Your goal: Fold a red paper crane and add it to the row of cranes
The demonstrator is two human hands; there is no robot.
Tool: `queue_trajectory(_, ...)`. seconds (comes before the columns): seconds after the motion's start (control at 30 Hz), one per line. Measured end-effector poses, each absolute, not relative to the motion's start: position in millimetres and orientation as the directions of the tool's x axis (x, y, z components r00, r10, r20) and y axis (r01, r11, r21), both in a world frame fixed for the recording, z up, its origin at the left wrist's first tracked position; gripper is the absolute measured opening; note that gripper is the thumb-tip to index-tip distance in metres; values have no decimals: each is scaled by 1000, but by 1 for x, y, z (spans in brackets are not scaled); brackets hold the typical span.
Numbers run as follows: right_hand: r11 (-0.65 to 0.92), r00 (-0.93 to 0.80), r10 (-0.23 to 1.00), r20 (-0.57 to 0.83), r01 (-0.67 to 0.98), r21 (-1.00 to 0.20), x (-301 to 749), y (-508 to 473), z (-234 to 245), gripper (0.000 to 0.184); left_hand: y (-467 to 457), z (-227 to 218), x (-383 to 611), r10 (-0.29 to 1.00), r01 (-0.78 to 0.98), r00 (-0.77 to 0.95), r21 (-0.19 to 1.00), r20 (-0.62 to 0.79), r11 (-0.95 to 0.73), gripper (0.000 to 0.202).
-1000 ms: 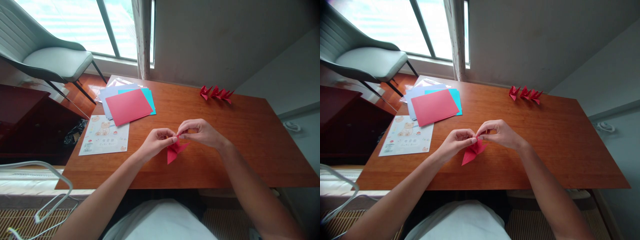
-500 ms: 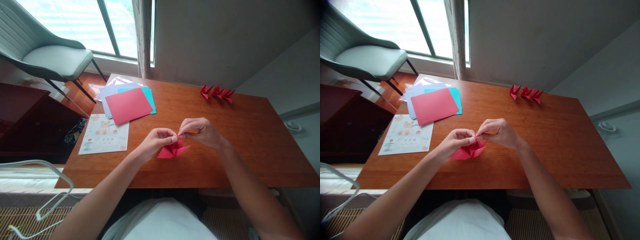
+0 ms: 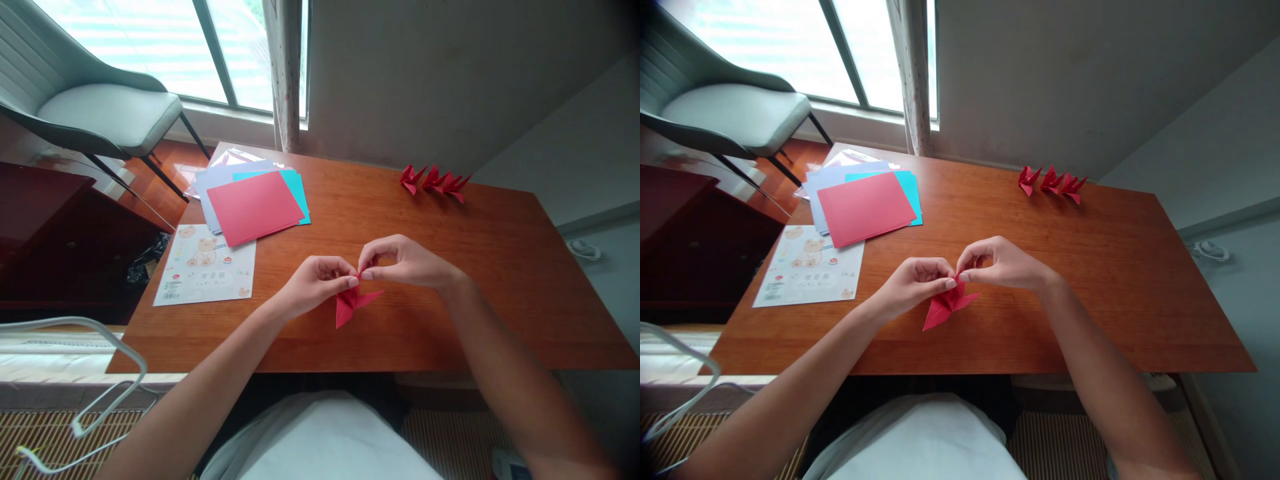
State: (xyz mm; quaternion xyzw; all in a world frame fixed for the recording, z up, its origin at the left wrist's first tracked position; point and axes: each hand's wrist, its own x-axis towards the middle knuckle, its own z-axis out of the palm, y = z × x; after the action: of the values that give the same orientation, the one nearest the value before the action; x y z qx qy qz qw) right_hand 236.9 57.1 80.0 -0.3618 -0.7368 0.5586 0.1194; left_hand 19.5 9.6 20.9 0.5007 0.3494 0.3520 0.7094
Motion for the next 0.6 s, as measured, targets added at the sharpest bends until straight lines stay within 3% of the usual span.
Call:
queue_trajectory(0.3, -29, -702, 610, -368, 444, -895, 237, 62, 85, 19, 11, 20, 19, 868, -97, 493, 987, -63, 127, 27)
queue_trajectory(0.6, 6, -665, 643, -379, 499, -867, 230, 61, 88, 20, 11, 20, 18, 884, -54, 467, 997, -25, 57, 27)
